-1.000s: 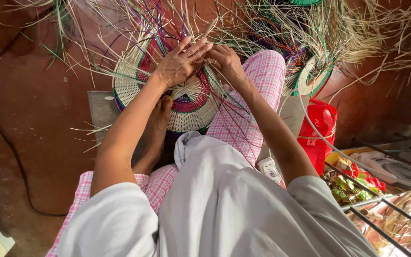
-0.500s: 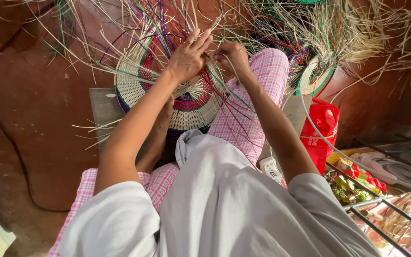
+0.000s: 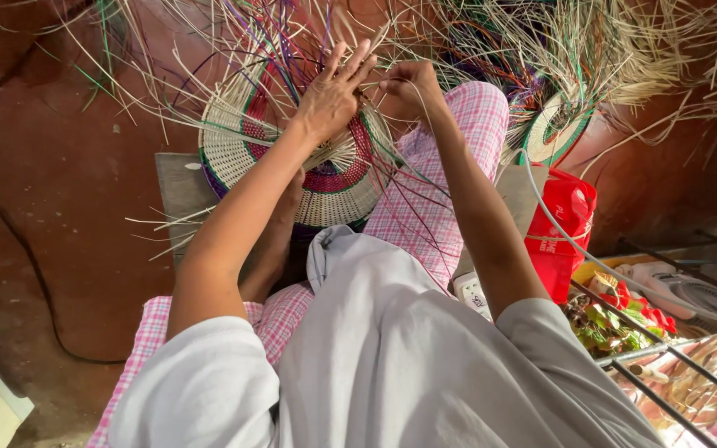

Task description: Weaving colored straw or reeds into a circular pattern to create a basket or mat

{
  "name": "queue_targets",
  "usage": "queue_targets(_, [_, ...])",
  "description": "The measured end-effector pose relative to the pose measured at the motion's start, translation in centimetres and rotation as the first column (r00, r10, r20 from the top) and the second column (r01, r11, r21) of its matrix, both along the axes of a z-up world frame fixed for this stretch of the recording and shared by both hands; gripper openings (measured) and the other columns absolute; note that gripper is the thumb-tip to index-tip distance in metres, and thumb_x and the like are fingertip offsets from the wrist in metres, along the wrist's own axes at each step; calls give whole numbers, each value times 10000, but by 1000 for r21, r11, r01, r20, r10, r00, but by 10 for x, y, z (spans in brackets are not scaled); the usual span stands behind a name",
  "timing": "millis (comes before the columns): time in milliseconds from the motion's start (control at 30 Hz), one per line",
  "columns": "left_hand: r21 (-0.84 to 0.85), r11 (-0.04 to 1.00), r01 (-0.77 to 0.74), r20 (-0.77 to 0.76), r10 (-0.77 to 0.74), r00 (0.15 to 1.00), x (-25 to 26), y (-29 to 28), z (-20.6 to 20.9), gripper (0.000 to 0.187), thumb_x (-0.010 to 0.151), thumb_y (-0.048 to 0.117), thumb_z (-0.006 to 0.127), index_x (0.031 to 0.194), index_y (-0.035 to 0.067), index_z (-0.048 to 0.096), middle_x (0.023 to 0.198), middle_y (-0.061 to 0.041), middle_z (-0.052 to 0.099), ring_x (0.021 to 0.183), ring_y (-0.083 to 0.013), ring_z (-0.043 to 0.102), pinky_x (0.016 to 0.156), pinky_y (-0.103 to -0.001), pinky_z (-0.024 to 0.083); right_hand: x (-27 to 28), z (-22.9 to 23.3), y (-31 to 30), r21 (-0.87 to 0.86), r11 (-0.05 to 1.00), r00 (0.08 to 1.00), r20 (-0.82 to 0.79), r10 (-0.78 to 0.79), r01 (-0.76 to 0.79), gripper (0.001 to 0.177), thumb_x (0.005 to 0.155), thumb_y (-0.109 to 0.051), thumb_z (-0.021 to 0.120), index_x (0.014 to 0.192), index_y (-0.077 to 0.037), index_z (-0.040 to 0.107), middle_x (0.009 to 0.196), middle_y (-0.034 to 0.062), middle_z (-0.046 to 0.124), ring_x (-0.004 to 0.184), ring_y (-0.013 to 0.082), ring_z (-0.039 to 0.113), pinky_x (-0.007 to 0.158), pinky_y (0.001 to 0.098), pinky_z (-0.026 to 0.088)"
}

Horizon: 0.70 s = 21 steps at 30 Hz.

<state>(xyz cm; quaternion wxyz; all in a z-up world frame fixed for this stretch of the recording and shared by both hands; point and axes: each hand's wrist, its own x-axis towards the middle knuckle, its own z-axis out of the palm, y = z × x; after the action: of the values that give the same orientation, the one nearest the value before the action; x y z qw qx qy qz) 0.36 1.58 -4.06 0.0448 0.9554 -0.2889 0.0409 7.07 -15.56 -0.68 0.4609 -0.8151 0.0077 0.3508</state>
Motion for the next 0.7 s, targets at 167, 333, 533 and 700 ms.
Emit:
queue_targets(167, [-98, 995, -15, 2, 15, 1000, 1, -3, -13, 165, 741, 18, 525, 751, 157, 613, 1370, -78, 424, 1330, -329, 180, 1096, -473, -39, 3, -16, -11, -25, 995, 992, 83, 97, -95, 47, 745, -49, 675, 747, -86, 646, 711, 20, 649, 651, 76, 600, 662, 215, 522])
queue_targets(333, [8, 1000, -2, 50, 2, 999, 1, -5, -26, 172, 820, 158, 569, 662, 200, 621, 1061, -17, 659, 1223, -334, 453, 1097, -503, -47, -2, -17, 4, -87, 996, 999, -51, -4, 0, 66, 748, -63, 682, 753, -106, 632, 755, 10, 655, 709, 78, 607, 719, 223, 527])
queue_targets(533, [-24, 1000, 1, 127, 2, 992, 1, 0, -35, 74, 765, 219, 661, 713, 228, 609, 999, 52, 618, 1160, -262, 466, 1099, -475, 44, -7, -67, 9, -67, 993, 993, -80, 90, -95, 162, 756, -39, 599, 908, -54, 653, 949, 107, 657, 842, 175, 643, 766, 271, 539])
queue_targets(700, [-357, 934, -1, -69, -25, 997, 3, 3, 2, 204, 789, 0, 634, 604, 84, 612, 973, -40, 641, 1057, -293, 515, 1048, -507, 204, 26, -49, -2, -181, 979, 994, 38, 107, -98, 100, 807, -67, 594, 849, -127, 662, 744, -7, 667, 590, 28, 615, 541, 72, 521])
